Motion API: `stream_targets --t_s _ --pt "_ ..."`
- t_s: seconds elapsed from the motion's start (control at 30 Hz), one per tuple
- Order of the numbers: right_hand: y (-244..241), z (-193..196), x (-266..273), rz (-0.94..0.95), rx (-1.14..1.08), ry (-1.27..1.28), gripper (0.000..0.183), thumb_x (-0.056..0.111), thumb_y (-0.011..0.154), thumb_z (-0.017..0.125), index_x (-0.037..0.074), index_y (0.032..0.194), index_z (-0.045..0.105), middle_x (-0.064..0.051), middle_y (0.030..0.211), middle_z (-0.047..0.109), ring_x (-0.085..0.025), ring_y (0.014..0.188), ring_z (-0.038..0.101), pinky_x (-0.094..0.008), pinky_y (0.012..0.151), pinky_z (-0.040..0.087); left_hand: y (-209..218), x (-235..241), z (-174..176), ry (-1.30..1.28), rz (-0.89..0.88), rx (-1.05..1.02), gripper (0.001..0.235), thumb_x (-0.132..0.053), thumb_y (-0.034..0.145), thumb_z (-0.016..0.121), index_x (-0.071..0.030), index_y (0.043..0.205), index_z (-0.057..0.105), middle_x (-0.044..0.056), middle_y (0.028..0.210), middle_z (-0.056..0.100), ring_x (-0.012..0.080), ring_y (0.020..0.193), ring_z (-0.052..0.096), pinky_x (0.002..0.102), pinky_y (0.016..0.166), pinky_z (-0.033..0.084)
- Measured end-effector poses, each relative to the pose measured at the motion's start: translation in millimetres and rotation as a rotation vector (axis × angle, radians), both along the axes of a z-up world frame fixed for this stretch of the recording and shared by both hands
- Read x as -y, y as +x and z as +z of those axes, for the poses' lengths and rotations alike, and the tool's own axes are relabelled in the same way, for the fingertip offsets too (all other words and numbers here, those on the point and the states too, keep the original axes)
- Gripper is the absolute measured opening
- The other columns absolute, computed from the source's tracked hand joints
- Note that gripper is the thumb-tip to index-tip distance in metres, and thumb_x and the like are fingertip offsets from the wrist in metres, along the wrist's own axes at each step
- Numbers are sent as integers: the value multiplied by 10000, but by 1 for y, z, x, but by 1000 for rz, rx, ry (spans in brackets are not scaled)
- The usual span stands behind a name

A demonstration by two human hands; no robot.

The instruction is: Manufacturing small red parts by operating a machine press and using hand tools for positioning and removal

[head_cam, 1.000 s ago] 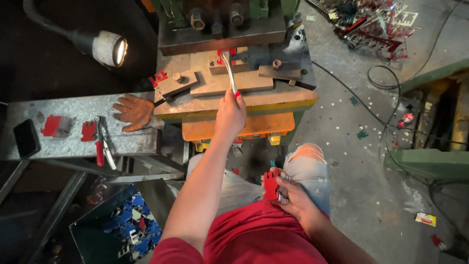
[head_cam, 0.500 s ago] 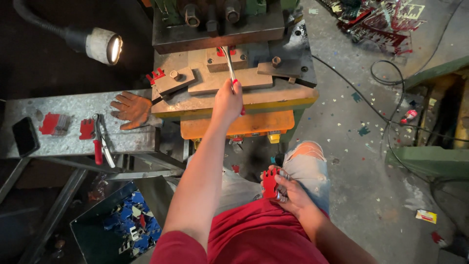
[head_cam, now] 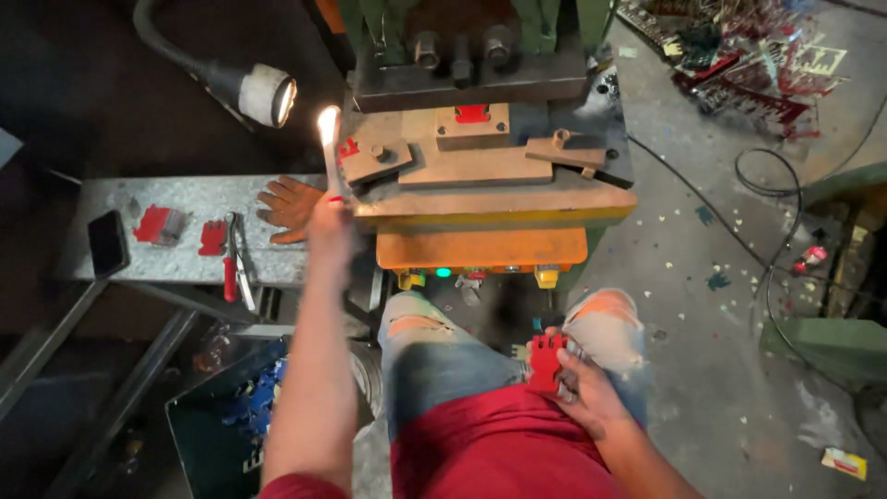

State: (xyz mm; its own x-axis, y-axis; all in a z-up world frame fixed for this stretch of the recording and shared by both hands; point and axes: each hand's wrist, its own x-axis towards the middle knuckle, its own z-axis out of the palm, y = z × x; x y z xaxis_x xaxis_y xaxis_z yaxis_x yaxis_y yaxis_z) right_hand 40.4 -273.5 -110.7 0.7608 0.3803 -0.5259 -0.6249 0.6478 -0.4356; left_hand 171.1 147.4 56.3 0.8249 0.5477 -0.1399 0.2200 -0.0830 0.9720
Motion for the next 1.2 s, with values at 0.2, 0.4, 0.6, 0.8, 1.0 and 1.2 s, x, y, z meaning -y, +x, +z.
stream_targets --t_s 0.2,0.4,0.6,0.8,1.0,1.2 --pt "3 -19 -1 50 -15 50 476 134 939 597 152 1414 567 -212 1322 648 -328 1107 661 -487 802 580 -4 -81 2 256 -163 -402 373 -287 961 486 -66 1147 721 118 958 695 224 810 607 338 696 506" --pt "8 -11 -8 36 -76 26 530 214 940 555 192 1469 535 -187 1374 605 -324 1108 617 -523 948 501 -35 -96 -28 -150 -69 -243 362 -305 1040 534 -83 1293 667 66 857 614 224 623 694 281 417 469" --pt "5 -12 2 58 22 230 560 230 941 629 56 1457 499 -189 1387 615 -306 1140 661 -510 963 530 -159 -60 -78 55 184 -179 393 -324 1000 586 -50 1272 659 53 954 643 140 792 540 280 693 485" --pt "16 7 -11 48 64 386 455 190 967 648 126 1403 535 -232 1352 577 -323 1117 634 -511 958 527 -334 -44 -149 242 698 -379 349 -226 1097 521 -66 1405 563 123 1100 610 206 853 560 330 748 451" --pt "16 -11 -11 67 34 362 542 211 944 660 15 1423 498 -228 1335 597 -327 1100 636 -488 925 549 -455 -102 -319 657 768 -549 211 -39 996 704 128 1124 683 250 876 677 337 699 644 389 639 548" --pt "16 -17 -8 46 -25 249 534 215 920 670 153 1433 535 -196 1294 651 -320 1066 680 -499 884 566 -241 -21 -129 470 -27 -560 472 -328 1001 501 -66 1385 584 181 1299 658 352 1105 670 441 933 538"
